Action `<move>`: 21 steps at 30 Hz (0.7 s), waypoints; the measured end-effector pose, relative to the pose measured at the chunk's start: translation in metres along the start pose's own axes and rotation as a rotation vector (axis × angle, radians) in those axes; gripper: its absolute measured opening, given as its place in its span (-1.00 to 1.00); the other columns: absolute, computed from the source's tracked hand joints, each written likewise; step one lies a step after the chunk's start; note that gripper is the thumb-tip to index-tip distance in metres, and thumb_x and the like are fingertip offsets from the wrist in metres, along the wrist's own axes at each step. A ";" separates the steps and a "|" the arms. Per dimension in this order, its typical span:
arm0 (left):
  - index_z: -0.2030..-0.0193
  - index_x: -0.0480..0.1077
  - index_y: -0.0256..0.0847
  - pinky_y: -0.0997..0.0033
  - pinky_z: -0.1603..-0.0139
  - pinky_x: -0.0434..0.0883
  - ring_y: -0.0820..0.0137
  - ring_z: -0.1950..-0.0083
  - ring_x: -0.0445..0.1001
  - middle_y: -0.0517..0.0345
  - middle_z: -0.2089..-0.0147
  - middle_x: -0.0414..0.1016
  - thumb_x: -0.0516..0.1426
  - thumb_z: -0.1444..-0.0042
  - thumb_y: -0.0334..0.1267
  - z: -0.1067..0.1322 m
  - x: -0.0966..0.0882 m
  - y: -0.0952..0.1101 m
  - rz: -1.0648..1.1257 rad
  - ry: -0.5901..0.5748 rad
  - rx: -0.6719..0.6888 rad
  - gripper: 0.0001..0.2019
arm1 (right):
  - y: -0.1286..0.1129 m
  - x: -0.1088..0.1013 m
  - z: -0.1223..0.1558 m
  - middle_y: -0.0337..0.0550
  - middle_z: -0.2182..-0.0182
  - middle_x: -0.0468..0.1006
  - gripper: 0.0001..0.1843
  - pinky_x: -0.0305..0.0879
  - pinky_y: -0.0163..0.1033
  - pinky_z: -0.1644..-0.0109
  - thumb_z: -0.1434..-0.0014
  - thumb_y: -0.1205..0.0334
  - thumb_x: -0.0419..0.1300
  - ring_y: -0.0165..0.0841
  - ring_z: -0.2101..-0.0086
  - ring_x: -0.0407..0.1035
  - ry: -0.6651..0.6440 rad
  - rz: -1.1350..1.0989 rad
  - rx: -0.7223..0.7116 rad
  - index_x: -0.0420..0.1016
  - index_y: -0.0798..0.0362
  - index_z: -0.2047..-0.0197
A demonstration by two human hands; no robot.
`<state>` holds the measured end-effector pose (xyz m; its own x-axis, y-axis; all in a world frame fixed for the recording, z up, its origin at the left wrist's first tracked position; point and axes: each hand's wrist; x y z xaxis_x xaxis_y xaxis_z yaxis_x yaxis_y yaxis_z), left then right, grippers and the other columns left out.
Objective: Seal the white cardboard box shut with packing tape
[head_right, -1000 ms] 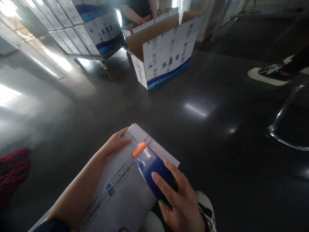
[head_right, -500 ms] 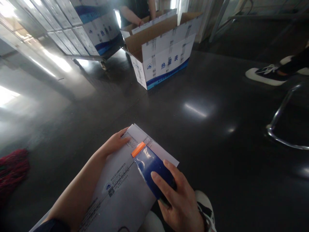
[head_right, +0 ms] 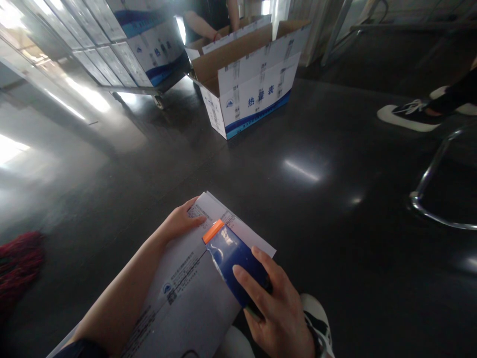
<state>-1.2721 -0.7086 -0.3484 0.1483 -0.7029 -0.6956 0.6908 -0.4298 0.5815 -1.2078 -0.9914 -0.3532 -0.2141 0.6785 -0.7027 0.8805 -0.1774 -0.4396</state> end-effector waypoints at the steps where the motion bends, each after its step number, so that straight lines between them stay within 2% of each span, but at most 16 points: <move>1: -0.29 0.15 -0.09 0.25 0.08 0.39 0.19 0.07 0.50 0.04 0.01 0.51 0.22 0.07 -0.10 0.000 0.000 -0.001 0.002 -0.002 0.005 -0.27 | 0.000 0.000 0.000 0.02 -0.14 0.18 -0.61 0.51 -0.11 0.14 -0.12 0.42 0.05 -0.16 -0.05 0.26 0.001 0.002 -0.002 0.36 -0.03 -0.02; 8: -0.31 0.12 -0.12 0.30 0.04 0.38 0.24 0.01 0.47 0.02 -0.05 0.48 0.04 -0.15 -0.09 -0.004 0.003 -0.011 0.098 -0.038 0.033 -0.43 | 0.000 0.000 0.001 0.00 -0.15 0.18 -0.58 0.50 -0.11 0.13 -0.10 0.43 0.05 -0.15 -0.06 0.26 -0.002 -0.007 0.006 0.35 -0.04 -0.03; 14: -0.30 0.15 -0.22 0.25 -0.01 0.33 0.19 -0.03 0.44 -0.08 -0.08 0.45 -0.08 -0.23 -0.10 -0.004 0.004 -0.009 -0.083 0.028 0.063 -0.48 | 0.000 0.000 0.001 0.01 -0.15 0.18 -0.59 0.50 -0.11 0.15 -0.12 0.43 0.05 -0.16 -0.05 0.26 0.002 -0.003 0.002 0.34 -0.05 -0.03; 17: -0.29 0.16 -0.16 0.26 0.08 0.35 0.16 0.01 0.46 -0.05 -0.04 0.48 0.00 -0.17 -0.03 -0.001 0.004 -0.003 -0.115 0.039 0.018 -0.44 | 0.000 0.000 0.001 0.01 -0.15 0.18 -0.60 0.50 -0.12 0.13 -0.12 0.42 0.04 -0.17 -0.06 0.26 -0.001 -0.003 0.001 0.34 -0.04 -0.03; 21: -0.30 0.13 -0.08 0.27 0.14 0.36 0.12 0.02 0.47 -0.03 -0.02 0.49 0.15 -0.01 0.06 0.002 0.004 0.002 -0.116 0.036 -0.015 -0.29 | 0.001 0.003 0.002 0.00 -0.14 0.19 -0.60 0.50 -0.15 0.14 -0.09 0.42 0.05 -0.18 -0.04 0.29 0.032 0.004 -0.003 0.39 -0.03 0.00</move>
<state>-1.2715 -0.7133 -0.3496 0.0917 -0.6277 -0.7730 0.7153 -0.4985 0.4897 -1.2086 -0.9910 -0.3571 -0.1969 0.7003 -0.6861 0.8824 -0.1784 -0.4353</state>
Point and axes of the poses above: each hand's wrist, its own z-axis away from the middle knuckle, its own x-axis out of the palm, y = z × x
